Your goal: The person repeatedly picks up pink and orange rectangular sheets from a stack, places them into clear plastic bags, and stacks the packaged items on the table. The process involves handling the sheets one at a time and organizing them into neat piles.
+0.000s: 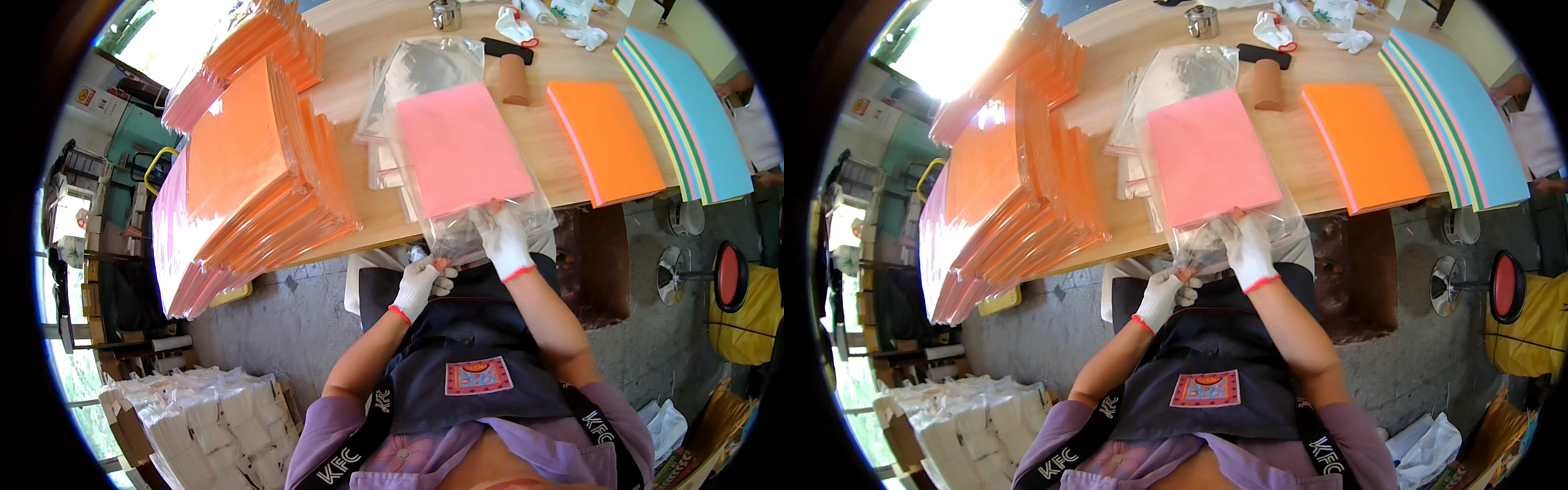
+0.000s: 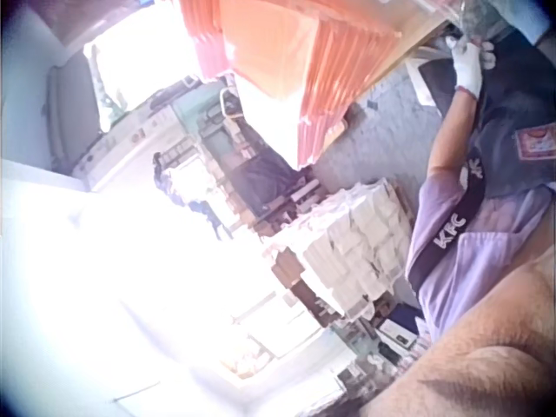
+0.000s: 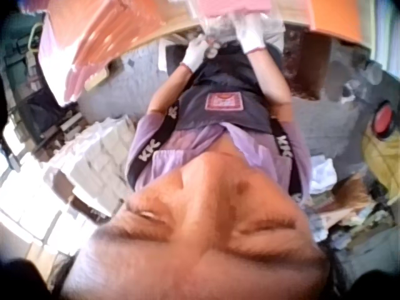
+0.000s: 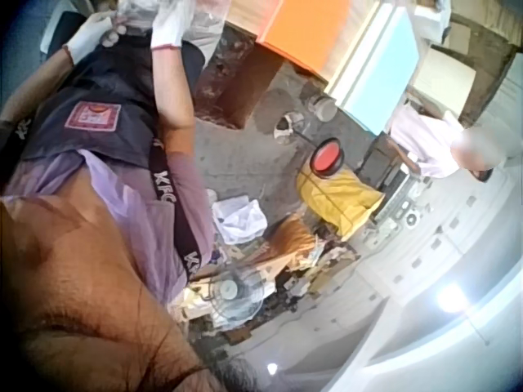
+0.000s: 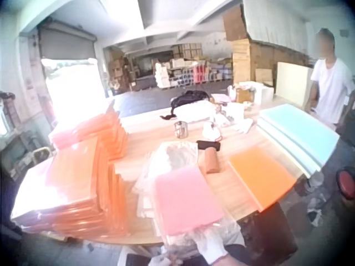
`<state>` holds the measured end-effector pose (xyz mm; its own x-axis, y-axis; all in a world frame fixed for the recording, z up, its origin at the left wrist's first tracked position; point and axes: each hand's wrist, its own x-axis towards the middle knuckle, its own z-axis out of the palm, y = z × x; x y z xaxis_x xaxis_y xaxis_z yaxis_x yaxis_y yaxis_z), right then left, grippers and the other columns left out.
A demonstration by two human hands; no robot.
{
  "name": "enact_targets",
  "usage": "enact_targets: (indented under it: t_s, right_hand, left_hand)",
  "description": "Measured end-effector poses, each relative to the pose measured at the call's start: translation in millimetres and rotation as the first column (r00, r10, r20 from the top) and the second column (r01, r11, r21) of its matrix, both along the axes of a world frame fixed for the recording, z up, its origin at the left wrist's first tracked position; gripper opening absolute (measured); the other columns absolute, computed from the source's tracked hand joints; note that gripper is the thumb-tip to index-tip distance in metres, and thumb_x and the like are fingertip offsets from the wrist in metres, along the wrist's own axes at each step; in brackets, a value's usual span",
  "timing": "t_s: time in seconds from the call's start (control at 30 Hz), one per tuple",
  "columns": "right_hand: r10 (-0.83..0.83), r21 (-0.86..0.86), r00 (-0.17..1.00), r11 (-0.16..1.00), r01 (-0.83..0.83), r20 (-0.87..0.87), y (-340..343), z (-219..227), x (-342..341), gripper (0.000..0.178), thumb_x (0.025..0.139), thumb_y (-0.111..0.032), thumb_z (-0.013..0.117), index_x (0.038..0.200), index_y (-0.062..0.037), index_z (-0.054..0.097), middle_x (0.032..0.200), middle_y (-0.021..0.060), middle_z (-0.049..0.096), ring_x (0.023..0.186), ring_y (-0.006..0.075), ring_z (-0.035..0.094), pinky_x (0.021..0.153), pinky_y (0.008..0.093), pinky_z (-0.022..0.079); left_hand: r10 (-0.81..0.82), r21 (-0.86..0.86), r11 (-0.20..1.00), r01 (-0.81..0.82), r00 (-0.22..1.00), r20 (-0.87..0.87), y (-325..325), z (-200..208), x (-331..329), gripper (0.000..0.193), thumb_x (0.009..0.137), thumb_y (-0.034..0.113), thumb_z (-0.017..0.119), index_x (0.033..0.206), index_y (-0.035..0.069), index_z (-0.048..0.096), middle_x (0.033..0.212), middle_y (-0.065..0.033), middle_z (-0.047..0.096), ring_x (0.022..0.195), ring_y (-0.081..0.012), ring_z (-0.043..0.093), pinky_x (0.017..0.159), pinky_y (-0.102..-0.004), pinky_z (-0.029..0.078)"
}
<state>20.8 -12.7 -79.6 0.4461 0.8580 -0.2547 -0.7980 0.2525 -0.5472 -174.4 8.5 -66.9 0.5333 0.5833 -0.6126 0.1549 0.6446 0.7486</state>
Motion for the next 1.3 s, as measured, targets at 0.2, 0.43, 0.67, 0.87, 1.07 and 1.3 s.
enact_targets:
  t_s: [0.2,0.43,0.67,0.87,1.07,1.3]
  right_hand:
    - [0.646,-0.189,0.758,0.737,-0.649,-0.089,-76,70,-19,0.025,0.090,-0.009,0.051,0.113,-0.0005,0.053,0.099,0.0138,0.063,0.081,0.0228,0.064,0.069,0.0371,0.056]
    - [0.069,-0.251,-0.714,0.956,-0.152,0.697,24,84,6,0.032,0.072,-0.008,0.058,0.103,-0.0149,0.059,0.125,0.0069,0.048,0.115,0.0285,0.045,0.099,0.0415,0.036]
    - [-0.097,-0.336,-0.836,0.886,-0.320,0.540,49,70,-7,0.022,0.074,-0.011,0.054,0.096,-0.0130,0.058,0.124,0.0086,0.046,0.119,0.0290,0.041,0.102,0.0413,0.032]
    - [0.157,-0.287,-0.759,0.957,-0.042,0.632,-10,62,-24,0.018,0.080,-0.031,0.057,0.088,-0.0150,0.054,0.087,0.0062,0.062,0.082,0.0219,0.061,0.065,0.0364,0.047]
    - [0.314,-0.458,-0.743,0.889,0.011,0.591,-31,42,-55,0.017,0.082,-0.029,0.055,0.085,-0.0118,0.053,0.061,0.0060,0.062,0.060,0.0239,0.064,0.055,0.0370,0.050]
    - [0.150,-0.401,-0.551,0.838,-0.369,0.821,-27,43,-37,0.017,0.080,-0.027,0.059,0.079,-0.0108,0.054,0.061,0.0079,0.061,0.057,0.0254,0.062,0.051,0.0371,0.048]
  left_hand:
    - [-0.047,0.184,0.980,0.072,0.990,-0.136,7,10,-12,0.032,0.090,0.029,0.055,0.103,0.000,0.057,0.087,-0.0096,0.065,0.061,-0.0137,0.062,0.054,-0.0227,0.050]
    - [-0.015,0.234,0.971,0.053,0.987,-0.162,13,11,-21,0.026,0.092,0.024,0.050,0.095,-0.001,0.058,0.084,-0.0094,0.065,0.060,-0.0133,0.061,0.055,-0.0231,0.050]
    - [-0.062,0.161,0.984,0.076,0.994,-0.092,12,9,-22,0.028,0.092,0.026,0.052,0.097,-0.001,0.058,0.083,-0.0093,0.065,0.065,-0.0131,0.061,0.058,-0.0236,0.050]
    - [-0.070,0.327,0.936,0.130,0.979,-0.190,3,9,-25,0.028,0.090,0.025,0.054,0.093,-0.002,0.058,0.084,-0.0094,0.065,0.067,-0.0119,0.061,0.062,-0.0230,0.051]
    - [-0.007,0.149,0.989,0.007,1.000,-0.003,2,6,-30,0.027,0.091,0.025,0.054,0.096,0.000,0.061,0.088,-0.0056,0.065,0.068,-0.0106,0.060,0.062,-0.0228,0.051]
    - [0.040,0.203,0.979,-0.037,0.999,-0.013,0,0,-25,0.022,0.089,0.020,0.055,0.091,-0.001,0.060,0.081,-0.0078,0.064,0.062,-0.0118,0.058,0.059,-0.0230,0.049]
